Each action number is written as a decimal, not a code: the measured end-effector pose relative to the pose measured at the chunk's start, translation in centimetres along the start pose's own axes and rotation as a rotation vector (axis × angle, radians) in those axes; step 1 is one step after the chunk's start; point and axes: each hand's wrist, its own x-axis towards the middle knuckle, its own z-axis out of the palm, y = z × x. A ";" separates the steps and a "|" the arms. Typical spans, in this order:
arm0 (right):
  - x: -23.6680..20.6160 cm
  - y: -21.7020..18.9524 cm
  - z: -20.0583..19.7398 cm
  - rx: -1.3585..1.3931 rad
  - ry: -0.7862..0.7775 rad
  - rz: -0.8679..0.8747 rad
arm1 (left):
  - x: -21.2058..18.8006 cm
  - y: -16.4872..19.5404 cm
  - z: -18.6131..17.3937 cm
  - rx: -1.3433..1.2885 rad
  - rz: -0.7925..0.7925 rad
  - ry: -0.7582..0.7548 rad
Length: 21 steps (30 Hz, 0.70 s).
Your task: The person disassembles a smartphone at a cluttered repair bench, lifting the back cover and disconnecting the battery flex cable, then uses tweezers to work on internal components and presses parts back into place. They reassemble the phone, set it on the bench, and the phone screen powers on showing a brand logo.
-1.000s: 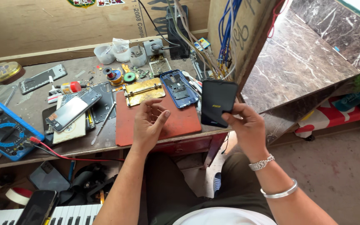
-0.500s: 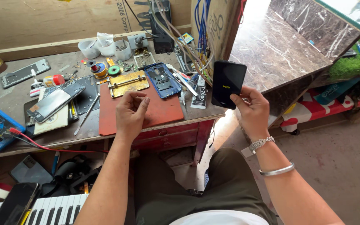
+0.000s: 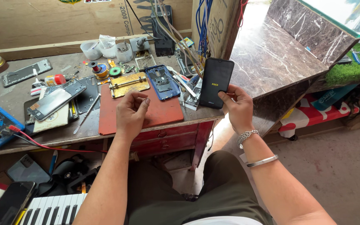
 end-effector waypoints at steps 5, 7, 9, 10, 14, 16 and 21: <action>0.1 -0.1 0.9 0.125 0.046 0.070 | 0.1 -0.3 0.0 -0.015 0.014 0.001; 0.1 0.0 1.1 0.167 0.048 0.082 | 0.1 -0.5 -0.1 -0.017 0.010 0.001; 0.2 0.2 1.0 0.175 0.043 0.078 | 0.0 -0.8 -0.2 0.012 0.009 0.006; 0.3 0.3 1.0 0.178 0.038 0.080 | 0.0 -0.9 -0.2 0.027 0.007 0.007; 0.7 0.8 0.8 0.177 0.009 0.032 | 0.1 -1.3 -0.1 -0.008 0.000 0.009; 0.8 1.0 0.8 0.188 -0.004 0.017 | 0.1 -1.5 -0.1 0.001 0.010 0.011; 0.9 1.5 0.6 0.199 0.005 0.118 | 0.1 -1.9 -0.2 0.019 0.008 0.017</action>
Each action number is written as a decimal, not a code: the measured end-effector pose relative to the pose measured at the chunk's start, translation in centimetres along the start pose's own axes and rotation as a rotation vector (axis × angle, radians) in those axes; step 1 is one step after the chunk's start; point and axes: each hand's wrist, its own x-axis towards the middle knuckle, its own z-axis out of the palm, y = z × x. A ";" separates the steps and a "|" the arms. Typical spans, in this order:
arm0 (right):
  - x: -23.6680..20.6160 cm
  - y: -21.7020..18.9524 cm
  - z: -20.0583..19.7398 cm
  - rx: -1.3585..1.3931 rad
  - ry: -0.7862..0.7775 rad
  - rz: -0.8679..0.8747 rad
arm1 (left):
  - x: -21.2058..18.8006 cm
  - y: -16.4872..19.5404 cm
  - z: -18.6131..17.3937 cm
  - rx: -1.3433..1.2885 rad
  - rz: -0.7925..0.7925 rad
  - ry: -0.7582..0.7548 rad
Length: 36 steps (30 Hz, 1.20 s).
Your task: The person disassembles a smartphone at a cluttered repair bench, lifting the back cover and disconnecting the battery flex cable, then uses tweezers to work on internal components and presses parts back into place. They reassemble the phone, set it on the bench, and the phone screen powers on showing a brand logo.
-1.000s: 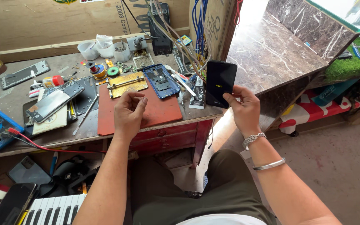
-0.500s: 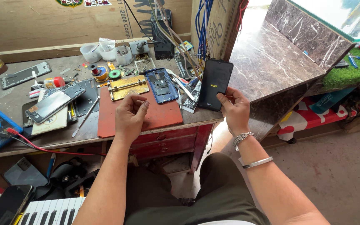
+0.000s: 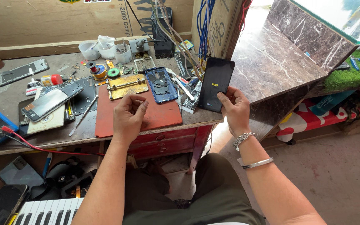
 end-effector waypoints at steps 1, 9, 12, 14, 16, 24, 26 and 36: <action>0.0 0.1 0.0 0.003 -0.015 -0.018 | 0.0 -0.1 0.0 0.003 -0.002 -0.001; 0.0 0.4 -0.3 -0.099 -0.094 -0.104 | 0.0 -0.9 0.0 -0.021 -0.014 -0.012; 0.1 0.6 -0.5 -0.046 -0.088 -0.047 | 0.1 -1.2 0.0 -0.016 0.006 -0.014; 0.3 0.8 -0.7 -0.011 -0.089 -0.063 | 0.1 -1.3 0.0 -0.008 0.011 -0.012; 0.3 1.1 -1.0 0.041 -0.074 -0.078 | 0.1 -1.4 0.0 -0.010 0.000 -0.009; -0.7 1.2 -2.1 0.107 0.206 -0.271 | 0.2 -0.8 0.2 0.010 -0.010 0.001; -1.5 1.2 -2.3 0.109 0.234 -0.284 | 0.1 -0.7 0.2 0.003 -0.007 0.000; -11.9 6.2 -3.6 -0.031 0.125 -0.102 | -0.1 1.7 0.7 -0.005 -0.013 0.009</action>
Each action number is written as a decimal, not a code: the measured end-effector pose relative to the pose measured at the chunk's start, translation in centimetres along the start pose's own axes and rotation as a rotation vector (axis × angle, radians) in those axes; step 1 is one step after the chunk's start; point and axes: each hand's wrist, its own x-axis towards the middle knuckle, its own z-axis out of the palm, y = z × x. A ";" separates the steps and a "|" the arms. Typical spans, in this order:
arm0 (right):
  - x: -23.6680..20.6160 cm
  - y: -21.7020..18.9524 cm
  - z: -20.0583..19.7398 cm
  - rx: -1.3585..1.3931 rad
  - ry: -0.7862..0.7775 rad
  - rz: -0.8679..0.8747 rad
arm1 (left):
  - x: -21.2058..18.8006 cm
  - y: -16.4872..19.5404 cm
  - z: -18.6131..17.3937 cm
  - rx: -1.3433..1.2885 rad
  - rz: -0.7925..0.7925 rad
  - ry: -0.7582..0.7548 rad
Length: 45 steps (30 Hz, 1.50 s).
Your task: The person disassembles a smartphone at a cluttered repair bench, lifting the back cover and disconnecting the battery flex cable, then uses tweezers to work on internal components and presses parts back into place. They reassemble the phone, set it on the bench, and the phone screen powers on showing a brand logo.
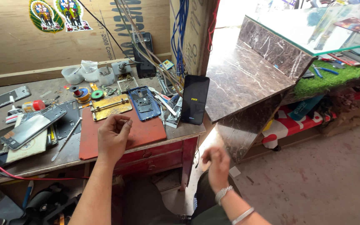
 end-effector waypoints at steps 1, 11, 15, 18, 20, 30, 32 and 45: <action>-1.4 0.5 -0.6 -0.091 -0.056 0.051 | -0.1 0.3 0.1 -0.004 0.002 -0.003; -5.9 -2.0 -4.1 -0.883 -0.922 0.499 | -0.9 4.0 0.6 -0.018 0.037 -0.012; -6.7 -3.5 -6.0 -0.935 -0.861 0.561 | -1.4 5.0 0.7 -0.020 0.034 -0.018; -6.7 -3.8 -7.3 -0.814 -0.742 0.621 | -1.5 5.7 0.7 -0.022 0.026 -0.021; -6.9 -3.9 -8.0 -0.789 -0.673 0.642 | -1.7 5.9 0.8 -0.031 0.017 -0.021; -6.8 -3.7 -7.8 -0.732 -0.606 0.658 | -1.7 6.1 0.5 -0.004 0.070 0.002; -6.6 -2.8 -7.1 -0.668 -0.617 0.626 | -1.5 5.9 0.3 0.038 0.077 0.017; -1.4 -4.0 2.4 -0.303 -0.855 -0.066 | -0.9 3.7 0.4 0.203 0.103 0.064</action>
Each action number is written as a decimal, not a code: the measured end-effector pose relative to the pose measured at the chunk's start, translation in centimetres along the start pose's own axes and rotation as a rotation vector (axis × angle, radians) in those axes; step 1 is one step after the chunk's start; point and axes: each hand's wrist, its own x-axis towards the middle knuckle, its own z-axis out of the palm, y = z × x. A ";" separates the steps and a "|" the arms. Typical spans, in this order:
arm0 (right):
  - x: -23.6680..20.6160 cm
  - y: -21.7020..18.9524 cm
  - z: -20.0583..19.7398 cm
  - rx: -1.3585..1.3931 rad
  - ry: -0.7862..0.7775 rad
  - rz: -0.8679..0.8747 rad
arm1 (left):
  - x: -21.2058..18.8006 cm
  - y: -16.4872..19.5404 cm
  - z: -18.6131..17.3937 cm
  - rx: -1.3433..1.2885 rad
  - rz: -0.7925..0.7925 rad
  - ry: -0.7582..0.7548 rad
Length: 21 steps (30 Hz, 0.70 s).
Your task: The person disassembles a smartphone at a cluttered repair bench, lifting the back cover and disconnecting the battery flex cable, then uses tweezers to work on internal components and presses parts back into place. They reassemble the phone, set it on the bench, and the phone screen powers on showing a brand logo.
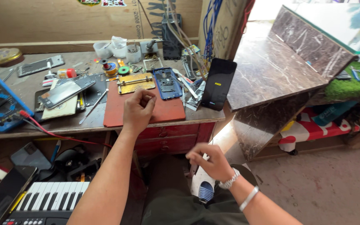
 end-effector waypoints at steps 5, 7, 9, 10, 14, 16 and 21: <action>8.5 -3.4 0.3 0.018 -0.024 -0.248 | 0.1 -0.6 0.1 0.020 0.002 -0.013; 12.1 -4.2 0.6 -0.078 0.010 -0.396 | 0.2 -0.9 0.2 0.028 0.003 -0.014; 15.3 -4.6 1.2 -0.029 0.033 -0.364 | 0.2 -1.1 0.3 0.041 -0.015 -0.004; 16.8 -4.8 1.5 0.018 0.034 -0.364 | 0.3 -1.2 0.3 0.048 -0.021 0.001; 19.2 -5.0 3.2 0.098 0.052 -0.289 | 0.4 -1.4 0.4 0.102 -0.001 0.025; 19.3 -4.7 3.7 0.032 0.085 -0.208 | 0.5 -1.5 0.3 0.191 -0.003 0.038; 19.3 -4.8 3.8 -0.075 0.140 -0.083 | 0.7 -1.8 0.5 0.159 -0.030 0.046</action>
